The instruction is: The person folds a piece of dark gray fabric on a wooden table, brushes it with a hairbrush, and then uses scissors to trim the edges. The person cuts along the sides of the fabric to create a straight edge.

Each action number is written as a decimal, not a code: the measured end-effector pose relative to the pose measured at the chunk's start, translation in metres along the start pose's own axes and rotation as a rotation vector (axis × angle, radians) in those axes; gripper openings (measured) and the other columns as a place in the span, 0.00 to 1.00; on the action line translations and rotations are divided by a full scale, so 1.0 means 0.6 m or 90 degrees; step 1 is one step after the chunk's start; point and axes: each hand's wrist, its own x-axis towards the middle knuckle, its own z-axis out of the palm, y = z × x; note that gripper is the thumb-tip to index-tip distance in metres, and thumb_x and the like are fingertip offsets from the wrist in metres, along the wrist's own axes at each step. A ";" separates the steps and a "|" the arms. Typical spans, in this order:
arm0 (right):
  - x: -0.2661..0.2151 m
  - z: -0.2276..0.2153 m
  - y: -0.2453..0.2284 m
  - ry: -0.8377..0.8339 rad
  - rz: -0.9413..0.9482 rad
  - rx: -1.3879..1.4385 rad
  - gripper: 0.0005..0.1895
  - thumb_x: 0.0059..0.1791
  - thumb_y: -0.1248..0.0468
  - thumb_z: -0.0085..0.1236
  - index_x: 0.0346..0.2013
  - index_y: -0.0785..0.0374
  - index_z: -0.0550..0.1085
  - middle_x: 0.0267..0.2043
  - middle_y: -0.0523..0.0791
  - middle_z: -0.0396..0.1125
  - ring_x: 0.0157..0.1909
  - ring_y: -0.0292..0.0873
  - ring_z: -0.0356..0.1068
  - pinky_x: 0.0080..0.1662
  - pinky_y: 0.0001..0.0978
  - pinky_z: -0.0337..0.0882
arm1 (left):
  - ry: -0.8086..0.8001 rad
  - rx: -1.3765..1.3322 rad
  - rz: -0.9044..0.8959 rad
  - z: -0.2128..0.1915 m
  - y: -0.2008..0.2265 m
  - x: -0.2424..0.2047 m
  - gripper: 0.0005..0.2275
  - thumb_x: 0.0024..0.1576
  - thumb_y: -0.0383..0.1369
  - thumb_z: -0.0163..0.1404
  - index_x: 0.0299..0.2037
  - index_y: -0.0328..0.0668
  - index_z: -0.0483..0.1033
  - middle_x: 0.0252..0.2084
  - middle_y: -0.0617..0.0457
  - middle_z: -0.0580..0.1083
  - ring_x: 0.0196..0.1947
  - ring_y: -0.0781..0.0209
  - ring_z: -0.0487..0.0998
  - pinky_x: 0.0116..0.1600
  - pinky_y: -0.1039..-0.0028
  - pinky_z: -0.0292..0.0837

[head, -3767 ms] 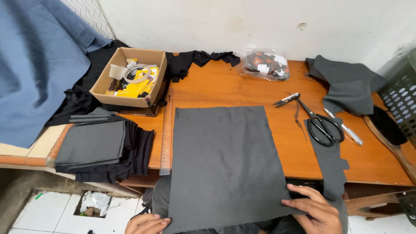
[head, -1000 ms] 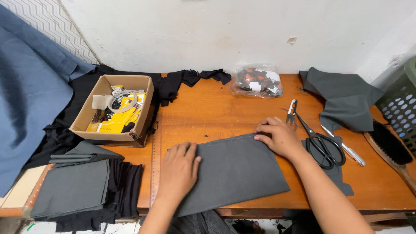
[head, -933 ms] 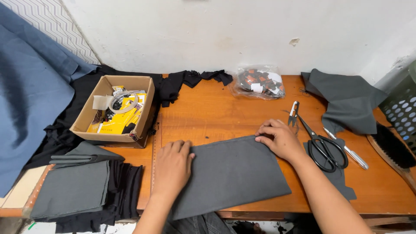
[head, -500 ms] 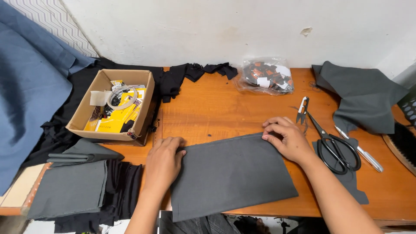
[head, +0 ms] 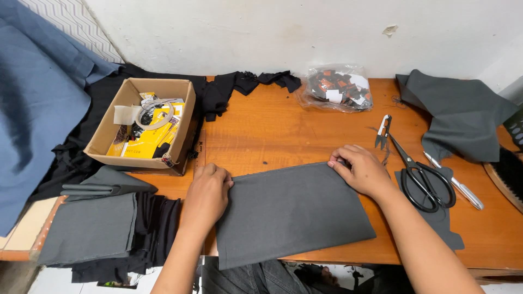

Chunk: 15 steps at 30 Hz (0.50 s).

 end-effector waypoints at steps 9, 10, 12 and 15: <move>-0.001 -0.007 -0.015 0.009 0.049 0.000 0.05 0.42 0.63 0.51 0.27 0.61 0.72 0.22 0.46 0.66 0.28 0.45 0.66 0.33 0.35 0.66 | -0.002 0.111 0.001 0.000 0.025 -0.008 0.09 0.46 0.24 0.44 0.36 0.43 0.68 0.40 0.49 0.66 0.42 0.50 0.69 0.48 0.60 0.60; 0.000 -0.006 -0.013 0.010 0.049 0.001 0.05 0.42 0.63 0.51 0.27 0.61 0.72 0.22 0.46 0.66 0.28 0.45 0.66 0.33 0.35 0.66 | -0.002 0.112 0.002 0.001 0.039 -0.017 0.09 0.46 0.24 0.44 0.36 0.43 0.68 0.40 0.49 0.66 0.42 0.50 0.69 0.48 0.60 0.60; 0.001 -0.002 -0.008 0.014 0.036 -0.016 0.05 0.42 0.63 0.52 0.27 0.61 0.72 0.23 0.46 0.67 0.29 0.45 0.66 0.33 0.34 0.67 | 0.128 0.119 0.198 0.005 0.067 -0.035 0.15 0.45 0.28 0.47 0.44 0.39 0.67 0.48 0.42 0.65 0.52 0.47 0.63 0.53 0.60 0.54; 0.002 0.009 0.021 -0.024 0.038 -0.013 0.06 0.43 0.55 0.48 0.26 0.52 0.70 0.28 0.34 0.62 0.30 0.36 0.62 0.27 0.30 0.58 | 0.053 0.055 0.316 0.013 0.115 -0.079 0.24 0.53 0.49 0.34 0.55 0.44 0.58 0.58 0.44 0.57 0.58 0.50 0.55 0.58 0.58 0.45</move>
